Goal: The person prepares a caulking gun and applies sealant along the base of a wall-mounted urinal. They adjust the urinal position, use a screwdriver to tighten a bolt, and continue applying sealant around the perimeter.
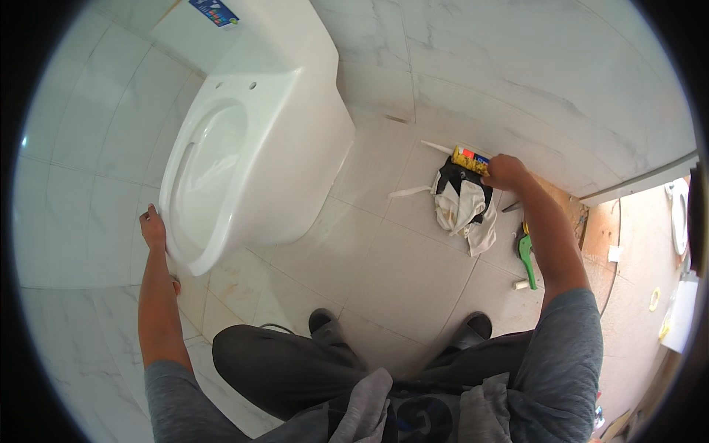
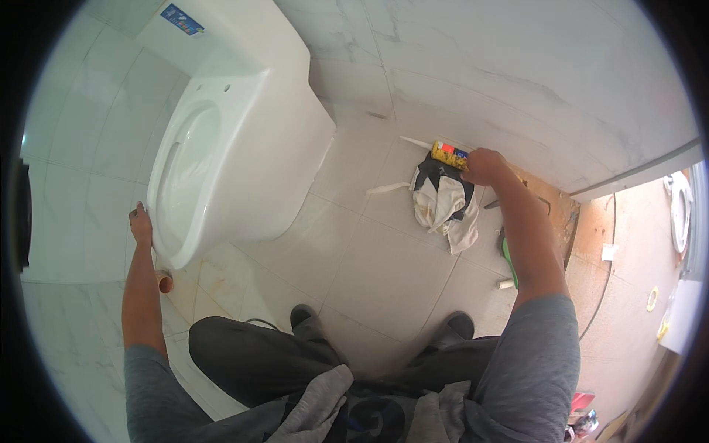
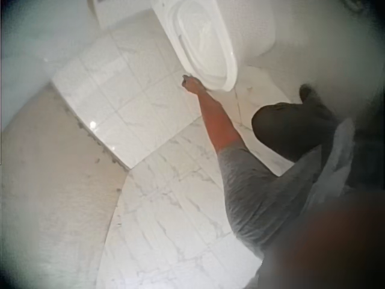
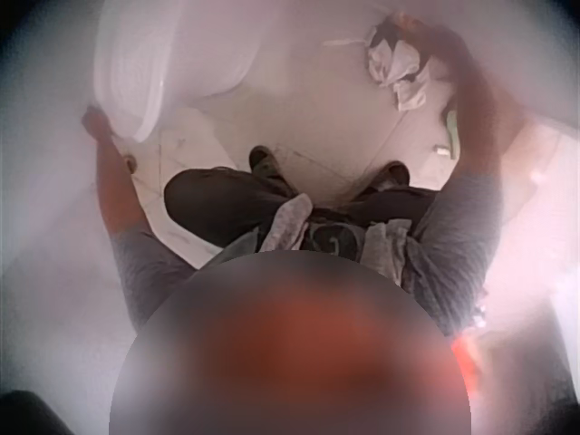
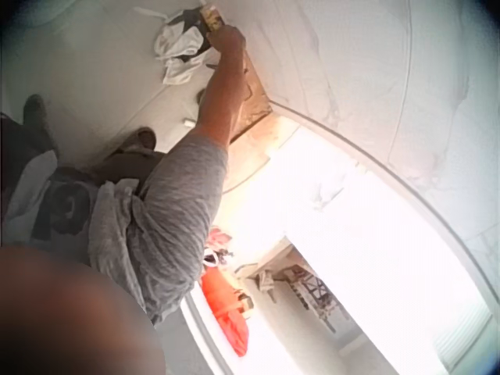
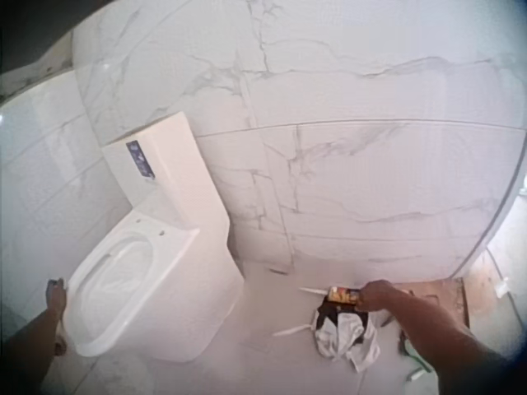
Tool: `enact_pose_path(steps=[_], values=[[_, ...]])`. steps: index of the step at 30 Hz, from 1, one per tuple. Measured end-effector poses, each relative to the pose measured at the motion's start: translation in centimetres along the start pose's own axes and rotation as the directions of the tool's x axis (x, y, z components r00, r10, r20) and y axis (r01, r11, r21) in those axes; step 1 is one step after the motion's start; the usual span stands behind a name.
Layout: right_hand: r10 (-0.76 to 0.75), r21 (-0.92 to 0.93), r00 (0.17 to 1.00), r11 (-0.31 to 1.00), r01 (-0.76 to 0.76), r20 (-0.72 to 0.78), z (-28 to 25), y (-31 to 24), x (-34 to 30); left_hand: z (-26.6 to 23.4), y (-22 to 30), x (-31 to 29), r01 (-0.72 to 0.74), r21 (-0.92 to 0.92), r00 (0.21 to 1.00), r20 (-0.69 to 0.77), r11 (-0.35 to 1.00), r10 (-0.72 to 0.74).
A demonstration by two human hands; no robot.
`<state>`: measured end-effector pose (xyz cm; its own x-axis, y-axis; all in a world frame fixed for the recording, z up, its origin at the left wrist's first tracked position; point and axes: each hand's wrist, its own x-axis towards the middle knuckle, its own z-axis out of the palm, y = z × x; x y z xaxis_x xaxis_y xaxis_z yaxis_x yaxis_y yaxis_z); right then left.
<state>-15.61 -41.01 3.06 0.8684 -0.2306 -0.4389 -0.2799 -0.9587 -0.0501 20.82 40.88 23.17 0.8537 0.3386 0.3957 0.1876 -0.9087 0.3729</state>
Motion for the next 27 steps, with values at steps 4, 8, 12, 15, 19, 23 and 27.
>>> enact_pose_path(steps=[4, 8, 12, 15, 19, 23, 27], values=[[-0.114, 0.111, 0.971, 0.984, 0.139, -0.212, -0.1, -3.0, 0.9, -1.3, 2.1, -0.4, 0.071, 0.022, 0.972, 0.221, 0.997, -0.074], [-0.165, 0.26, 0.978, 0.946, 0.193, -0.125, 0.8, -4.0, 2.1, -1.0, 1.9, -0.1, 0.286, -0.047, 0.893, 0.376, 0.957, -0.249], [-0.177, 0.245, 0.969, 0.96, 0.132, 0.172, 2.4, -3.7, 3.6, -0.3, 1.4, 0.0, 0.301, -0.047, 0.901, 0.341, 0.952, -0.268], [-0.28, -0.035, 0.948, 0.957, 0.288, 0.149, 3.2, -3.9, 4.0, -0.5, 1.8, -0.1, 0.225, 0.061, 0.929, 0.289, 0.972, -0.233], [-0.133, -0.008, 0.98, 0.991, 0.135, 0.146, 2.3, -5.4, 3.0, -1.1, 2.5, -0.4, 0.182, 0.1, 0.94, 0.273, 0.978, -0.203], [0.028, -0.041, 0.97, 0.999, -0.018, 0.241, 1.0, -7.6, 1.2, -1.1, 2.3, -0.4, 0.18, 0.089, 0.943, 0.268, 0.98, -0.197], [0.007, -0.095, 0.995, 0.995, 0.002, 0.098, 1.9, -8.8, 0.3, -0.5, 1.2, 0.7, 0.147, 0.089, 0.942, 0.29, 0.985, -0.167]])
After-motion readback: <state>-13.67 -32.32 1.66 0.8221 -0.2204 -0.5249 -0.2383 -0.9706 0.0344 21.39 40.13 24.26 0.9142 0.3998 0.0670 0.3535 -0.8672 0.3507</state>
